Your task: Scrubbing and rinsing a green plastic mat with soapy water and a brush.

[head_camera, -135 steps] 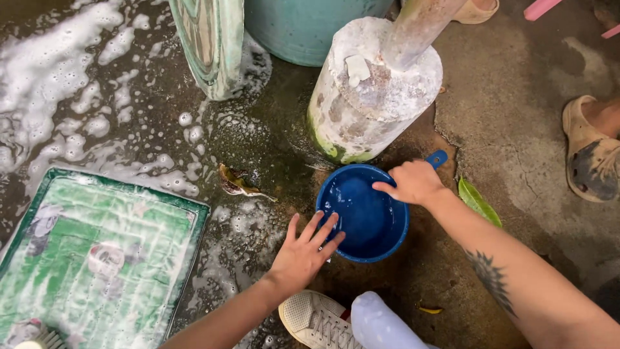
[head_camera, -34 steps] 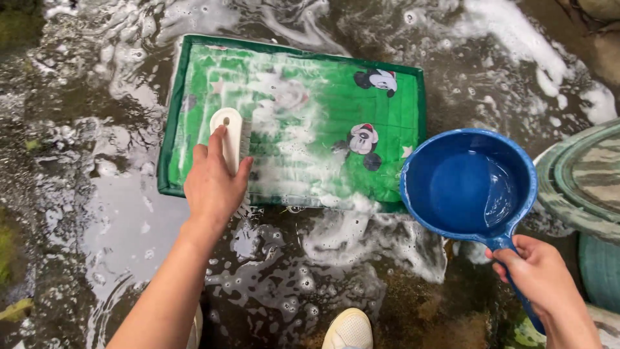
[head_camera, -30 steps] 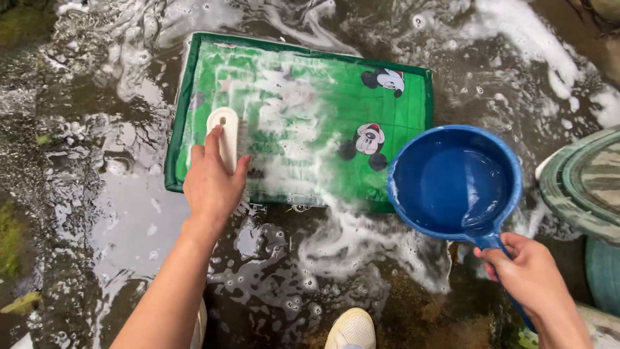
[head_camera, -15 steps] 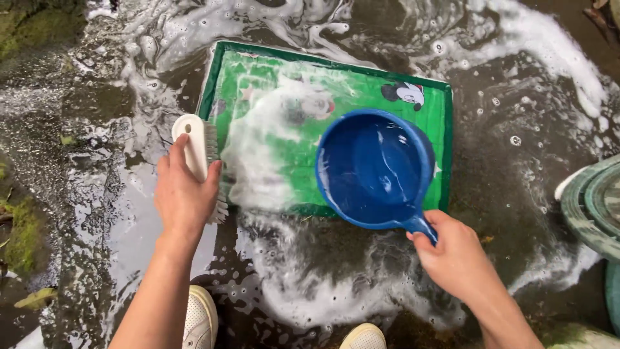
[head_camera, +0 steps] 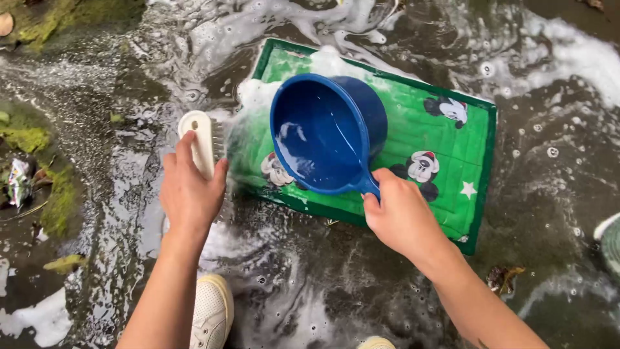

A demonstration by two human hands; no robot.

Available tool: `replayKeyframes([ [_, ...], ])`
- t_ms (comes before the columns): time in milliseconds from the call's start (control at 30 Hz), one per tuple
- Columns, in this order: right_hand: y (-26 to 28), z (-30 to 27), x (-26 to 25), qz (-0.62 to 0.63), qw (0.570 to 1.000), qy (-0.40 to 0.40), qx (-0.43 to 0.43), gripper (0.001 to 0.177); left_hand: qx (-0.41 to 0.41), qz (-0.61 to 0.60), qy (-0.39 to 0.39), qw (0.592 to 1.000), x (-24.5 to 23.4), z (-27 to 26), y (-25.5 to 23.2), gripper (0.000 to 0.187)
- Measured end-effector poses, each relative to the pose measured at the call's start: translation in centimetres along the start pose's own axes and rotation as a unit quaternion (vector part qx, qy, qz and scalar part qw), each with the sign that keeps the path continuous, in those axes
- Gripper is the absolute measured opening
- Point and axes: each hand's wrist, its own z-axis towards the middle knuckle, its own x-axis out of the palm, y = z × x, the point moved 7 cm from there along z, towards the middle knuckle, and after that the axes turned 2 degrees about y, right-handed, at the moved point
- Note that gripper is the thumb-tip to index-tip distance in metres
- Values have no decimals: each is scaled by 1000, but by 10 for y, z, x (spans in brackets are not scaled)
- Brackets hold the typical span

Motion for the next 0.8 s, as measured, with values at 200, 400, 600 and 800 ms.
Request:
replayKeyframes([
  [200, 30, 29, 12, 3, 996, -12, -87, 28, 6, 7, 9, 1000, 6, -1, -4, 73],
  [400, 40, 74, 18, 20, 998, 7, -59, 22, 18, 3, 15, 1000, 9, -3, -10, 73],
  [600, 19, 149, 13, -21, 988, -85, -123, 20, 7, 0, 35, 999, 14, -5, -15, 73],
  [800, -24, 201, -23, -101, 978, -154, -94, 21, 26, 3, 45, 999, 24, -6, -23, 73],
])
